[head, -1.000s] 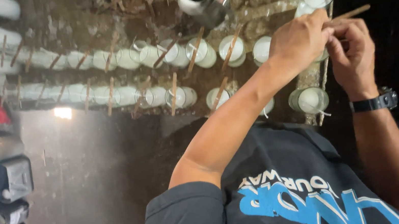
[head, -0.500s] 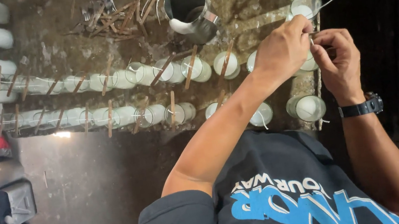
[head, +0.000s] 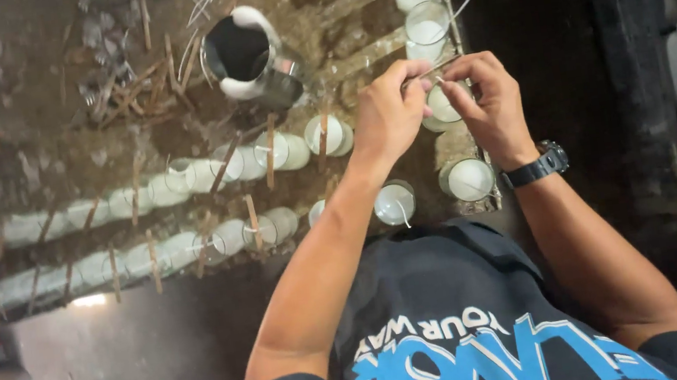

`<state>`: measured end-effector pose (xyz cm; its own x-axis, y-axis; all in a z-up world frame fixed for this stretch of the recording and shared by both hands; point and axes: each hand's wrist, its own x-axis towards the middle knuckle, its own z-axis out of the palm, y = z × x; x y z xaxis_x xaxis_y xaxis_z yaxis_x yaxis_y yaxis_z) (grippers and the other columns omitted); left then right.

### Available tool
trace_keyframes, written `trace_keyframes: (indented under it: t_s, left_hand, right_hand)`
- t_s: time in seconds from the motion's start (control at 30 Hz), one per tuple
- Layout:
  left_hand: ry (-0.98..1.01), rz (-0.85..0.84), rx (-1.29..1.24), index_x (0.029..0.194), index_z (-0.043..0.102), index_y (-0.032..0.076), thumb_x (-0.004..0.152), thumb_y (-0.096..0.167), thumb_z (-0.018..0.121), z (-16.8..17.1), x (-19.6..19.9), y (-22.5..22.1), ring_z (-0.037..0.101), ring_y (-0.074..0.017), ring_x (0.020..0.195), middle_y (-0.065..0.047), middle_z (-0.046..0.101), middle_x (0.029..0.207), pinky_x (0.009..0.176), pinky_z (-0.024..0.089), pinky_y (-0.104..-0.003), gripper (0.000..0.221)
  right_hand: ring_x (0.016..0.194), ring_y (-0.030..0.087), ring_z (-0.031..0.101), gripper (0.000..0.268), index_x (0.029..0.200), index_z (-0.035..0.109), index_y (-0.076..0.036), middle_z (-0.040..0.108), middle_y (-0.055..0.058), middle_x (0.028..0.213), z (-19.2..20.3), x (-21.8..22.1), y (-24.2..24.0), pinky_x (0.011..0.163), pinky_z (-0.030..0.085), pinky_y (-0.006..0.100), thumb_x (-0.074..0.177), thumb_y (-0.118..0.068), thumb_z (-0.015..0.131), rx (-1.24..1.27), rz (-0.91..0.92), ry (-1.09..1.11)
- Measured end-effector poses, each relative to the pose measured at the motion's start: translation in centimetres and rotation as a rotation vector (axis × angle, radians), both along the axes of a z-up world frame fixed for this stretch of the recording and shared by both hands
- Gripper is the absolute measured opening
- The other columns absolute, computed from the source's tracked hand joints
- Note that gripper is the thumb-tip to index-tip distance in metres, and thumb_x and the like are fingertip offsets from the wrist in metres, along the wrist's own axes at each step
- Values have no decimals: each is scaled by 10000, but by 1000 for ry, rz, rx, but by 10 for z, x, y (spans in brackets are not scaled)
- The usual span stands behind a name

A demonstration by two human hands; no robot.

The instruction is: Centering candle wicks by placing wooden sticks across the tops of glass jars filled with wax.

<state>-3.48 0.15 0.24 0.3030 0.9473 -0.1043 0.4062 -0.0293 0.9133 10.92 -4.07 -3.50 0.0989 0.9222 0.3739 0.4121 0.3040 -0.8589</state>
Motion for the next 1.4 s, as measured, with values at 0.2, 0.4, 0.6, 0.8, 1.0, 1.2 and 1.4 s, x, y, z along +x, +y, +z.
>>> trace_keyframes:
  t_s: [0.2, 0.4, 0.6, 0.8, 1.0, 1.2, 1.4]
  left_hand:
    - [-152, 8, -166, 993, 558, 13, 783, 91, 421, 7, 2, -9, 657, -153, 576, -148, 657, 836, 389, 510, -194, 263]
    - [-200, 42, -184, 1000, 551, -18, 787, 88, 429, 20, 2, -16, 654, -155, 578, -154, 656, 837, 386, 509, -186, 268]
    - [-24, 62, -238, 1019, 567, 86, 794, 159, 422, 27, 4, -16, 654, -81, 579, -31, 678, 852, 548, 515, -211, 278]
    - [-15, 32, -94, 1019, 572, 86, 795, 154, 420, 22, 4, -20, 664, -84, 600, -31, 681, 862, 636, 541, -220, 279]
    - [109, -35, 270, 1020, 575, 71, 804, 139, 470, 4, 5, -22, 637, -199, 877, -72, 638, 992, 747, 518, -283, 250]
    - [147, -36, 282, 1077, 555, 129, 814, 220, 479, 0, 7, -28, 661, -187, 695, -63, 626, 998, 635, 496, -280, 288]
    - [94, -47, 289, 1103, 540, 128, 829, 166, 489, -2, 10, -28, 658, -186, 724, -59, 617, 1035, 675, 513, -261, 281]
  right_hand:
    - [807, 261, 555, 78, 867, 604, -46, 558, 123, 899, -9, 3, 1, 653, 411, 310, 861, -119, 629, -35, -53, -37]
    - [745, 279, 542, 69, 860, 616, -63, 533, 125, 854, -1, 1, -1, 631, 419, 329, 852, -129, 632, -55, -69, -104]
    - [753, 192, 533, 75, 802, 561, -55, 535, 70, 861, 14, -3, -2, 645, 412, 311, 813, -127, 539, -88, -83, -210]
    - [739, 198, 530, 84, 792, 570, -67, 532, 63, 853, 9, -1, -1, 617, 406, 320, 807, -148, 554, -92, -88, -269]
    - [719, 199, 515, 74, 795, 563, -64, 523, 65, 841, 8, 0, 0, 605, 393, 321, 805, -136, 546, -87, -79, -252]
    - [704, 168, 493, 88, 773, 537, -50, 530, 61, 837, 9, 1, 0, 595, 382, 284, 820, -124, 547, -83, -73, -178]
    - [744, 155, 489, 78, 789, 550, -46, 526, 63, 851, 13, 8, -1, 621, 378, 262, 850, -92, 564, -69, -20, -82]
